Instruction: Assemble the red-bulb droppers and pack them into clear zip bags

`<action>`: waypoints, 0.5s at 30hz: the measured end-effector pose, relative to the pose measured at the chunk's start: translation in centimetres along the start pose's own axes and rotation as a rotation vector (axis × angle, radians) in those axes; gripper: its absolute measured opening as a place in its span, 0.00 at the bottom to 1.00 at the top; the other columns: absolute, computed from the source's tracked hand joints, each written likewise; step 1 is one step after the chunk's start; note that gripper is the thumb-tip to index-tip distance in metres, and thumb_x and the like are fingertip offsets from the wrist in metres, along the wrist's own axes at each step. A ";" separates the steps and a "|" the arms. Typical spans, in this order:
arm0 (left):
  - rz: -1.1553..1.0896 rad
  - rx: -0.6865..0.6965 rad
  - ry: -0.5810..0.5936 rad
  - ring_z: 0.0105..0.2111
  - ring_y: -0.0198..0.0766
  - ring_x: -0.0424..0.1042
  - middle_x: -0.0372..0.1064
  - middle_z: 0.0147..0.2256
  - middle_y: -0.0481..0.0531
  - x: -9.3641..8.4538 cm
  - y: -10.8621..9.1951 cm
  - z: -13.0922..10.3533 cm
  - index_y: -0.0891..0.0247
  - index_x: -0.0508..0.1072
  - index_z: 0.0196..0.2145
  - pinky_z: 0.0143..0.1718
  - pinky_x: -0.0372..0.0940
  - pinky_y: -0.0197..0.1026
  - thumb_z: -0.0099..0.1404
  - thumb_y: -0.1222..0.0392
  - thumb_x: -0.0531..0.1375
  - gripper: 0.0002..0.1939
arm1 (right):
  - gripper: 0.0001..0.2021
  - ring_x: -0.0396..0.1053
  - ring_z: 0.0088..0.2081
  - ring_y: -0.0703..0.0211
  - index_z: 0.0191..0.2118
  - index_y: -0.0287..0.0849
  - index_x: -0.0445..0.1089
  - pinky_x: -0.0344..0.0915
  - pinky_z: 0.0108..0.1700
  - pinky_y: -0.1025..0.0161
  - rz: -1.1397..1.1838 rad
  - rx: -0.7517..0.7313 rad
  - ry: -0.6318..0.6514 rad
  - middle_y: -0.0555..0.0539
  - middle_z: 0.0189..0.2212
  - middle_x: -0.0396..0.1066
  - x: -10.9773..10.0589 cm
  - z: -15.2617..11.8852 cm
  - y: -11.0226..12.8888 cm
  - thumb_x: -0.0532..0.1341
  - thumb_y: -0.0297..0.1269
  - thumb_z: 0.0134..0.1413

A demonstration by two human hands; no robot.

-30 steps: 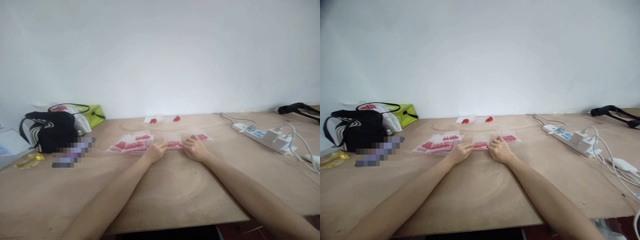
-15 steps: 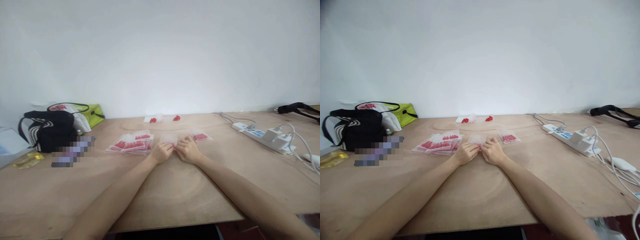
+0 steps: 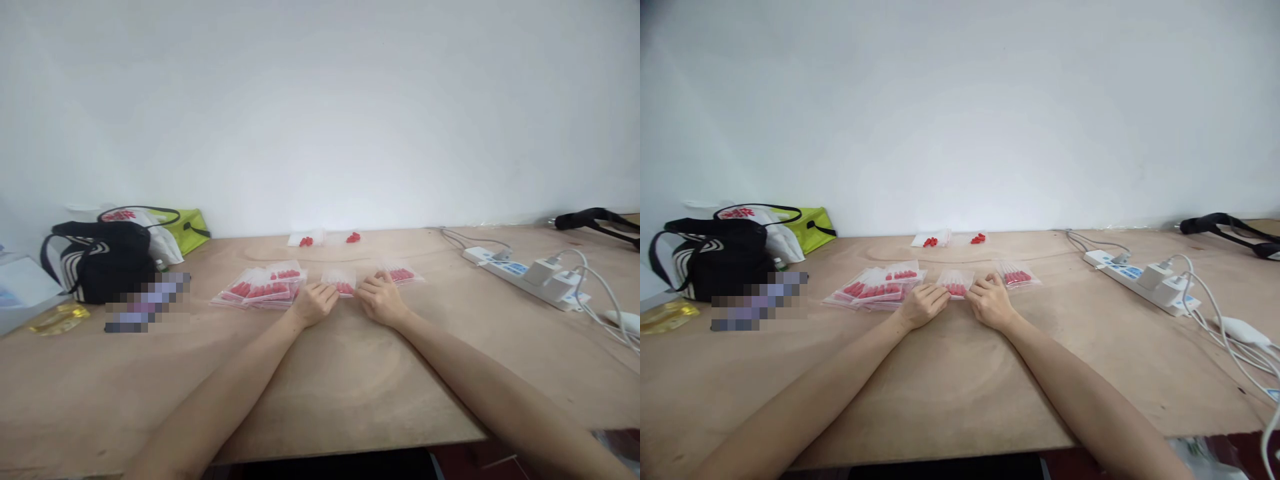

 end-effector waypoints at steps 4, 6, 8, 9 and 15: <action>0.019 -0.036 0.000 0.28 0.36 0.68 0.69 0.27 0.54 0.0 0.7 -0.3 0.66 0.69 0.28 0.29 0.62 0.38 0.64 0.68 0.44 0.15 | 0.09 0.57 0.29 0.63 0.24 0.41 0.66 0.44 0.38 0.60 0.013 0.016 -0.012 0.51 0.20 0.64 -0.3 -0.2 -0.6 0.51 0.26 0.48; -0.015 -0.083 0.009 0.28 0.36 0.69 0.69 0.27 0.54 0.0 1.4 -0.5 0.66 0.69 0.29 0.28 0.62 0.39 0.64 0.67 0.43 0.16 | 0.10 0.57 0.29 0.63 0.24 0.41 0.66 0.44 0.38 0.60 0.018 0.034 -0.022 0.51 0.20 0.64 -0.6 -0.4 -1.1 0.50 0.25 0.48; -0.065 -0.136 0.024 0.29 0.37 0.69 0.69 0.28 0.55 0.2 2.0 -0.7 0.66 0.69 0.29 0.29 0.62 0.39 0.64 0.67 0.43 0.16 | 0.10 0.57 0.29 0.63 0.24 0.41 0.66 0.44 0.38 0.60 0.022 0.056 -0.025 0.51 0.20 0.65 -0.7 -0.6 -1.8 0.50 0.25 0.48; -0.090 -0.160 0.032 0.29 0.37 0.69 0.69 0.28 0.56 0.3 2.3 -0.9 0.66 0.69 0.29 0.29 0.62 0.39 0.65 0.66 0.43 0.16 | 0.10 0.57 0.29 0.63 0.24 0.41 0.65 0.44 0.38 0.60 0.022 0.066 -0.026 0.51 0.20 0.65 -0.7 -0.7 -2.1 0.50 0.25 0.48; -0.175 -0.294 0.047 0.26 0.36 0.68 0.68 0.25 0.55 0.8 3.6 -1.5 0.66 0.69 0.28 0.26 0.61 0.36 0.64 0.65 0.45 0.14 | 0.09 0.57 0.29 0.63 0.23 0.41 0.65 0.44 0.39 0.60 0.030 0.096 0.000 0.51 0.20 0.65 0.0 -0.7 -3.1 0.51 0.25 0.47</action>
Point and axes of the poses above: each hand's wrist, its own z-axis towards the middle knuckle, its own x-axis out of the palm, y = z × x, the point moved 10 cm from there along z, towards the middle knuckle
